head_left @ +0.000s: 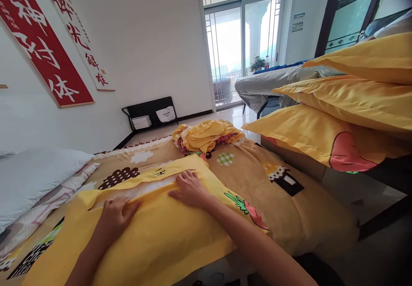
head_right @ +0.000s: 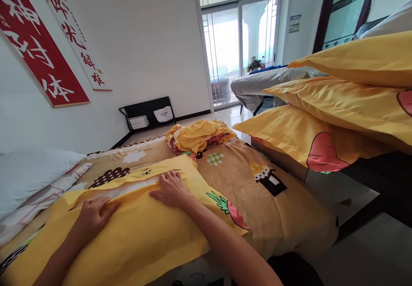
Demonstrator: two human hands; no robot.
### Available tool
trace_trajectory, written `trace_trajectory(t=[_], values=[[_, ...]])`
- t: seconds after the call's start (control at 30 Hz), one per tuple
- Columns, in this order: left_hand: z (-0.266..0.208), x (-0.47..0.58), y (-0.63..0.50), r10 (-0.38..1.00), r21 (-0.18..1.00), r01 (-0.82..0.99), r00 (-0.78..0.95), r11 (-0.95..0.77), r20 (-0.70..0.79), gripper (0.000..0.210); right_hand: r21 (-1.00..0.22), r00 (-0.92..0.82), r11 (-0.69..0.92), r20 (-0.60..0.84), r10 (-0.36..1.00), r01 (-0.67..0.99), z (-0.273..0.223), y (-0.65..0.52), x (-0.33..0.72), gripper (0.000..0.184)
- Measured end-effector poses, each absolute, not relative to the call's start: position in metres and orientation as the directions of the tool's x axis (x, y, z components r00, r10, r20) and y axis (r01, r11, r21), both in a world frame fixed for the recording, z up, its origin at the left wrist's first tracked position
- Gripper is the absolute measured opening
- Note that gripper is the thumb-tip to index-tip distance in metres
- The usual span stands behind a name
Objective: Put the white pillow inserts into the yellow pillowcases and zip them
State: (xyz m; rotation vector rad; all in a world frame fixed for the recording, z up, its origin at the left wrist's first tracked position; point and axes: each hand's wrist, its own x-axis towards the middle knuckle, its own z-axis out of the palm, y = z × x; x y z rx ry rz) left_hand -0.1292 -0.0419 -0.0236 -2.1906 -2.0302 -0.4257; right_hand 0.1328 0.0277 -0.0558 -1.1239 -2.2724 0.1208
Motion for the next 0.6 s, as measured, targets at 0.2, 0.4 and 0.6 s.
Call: trace_trajectory(t=[0.2, 0.4, 0.6], values=[[-0.025, -0.174, -0.059, 0.941, 0.1, 0.991, 0.048, -0.086, 0.336, 0.047, -0.199, -0.533, 0.799, 0.651, 0.541, 0.568, -0.072, 0.027, 0.173, 0.033], [-0.01, -0.197, -0.054, 0.793, 0.352, 0.919, -0.343, 0.174, 0.504, 0.047, -0.476, -0.223, 0.553, 0.585, 0.78, 0.684, -0.064, 0.058, 0.162, 0.047], [0.05, -0.192, -0.032, 0.369, 0.404, 0.913, -0.396, 0.06, 0.841, 0.042, -0.498, 0.041, 0.521, 0.748, 0.662, 0.693, -0.009, 0.09, 0.129, 0.052]])
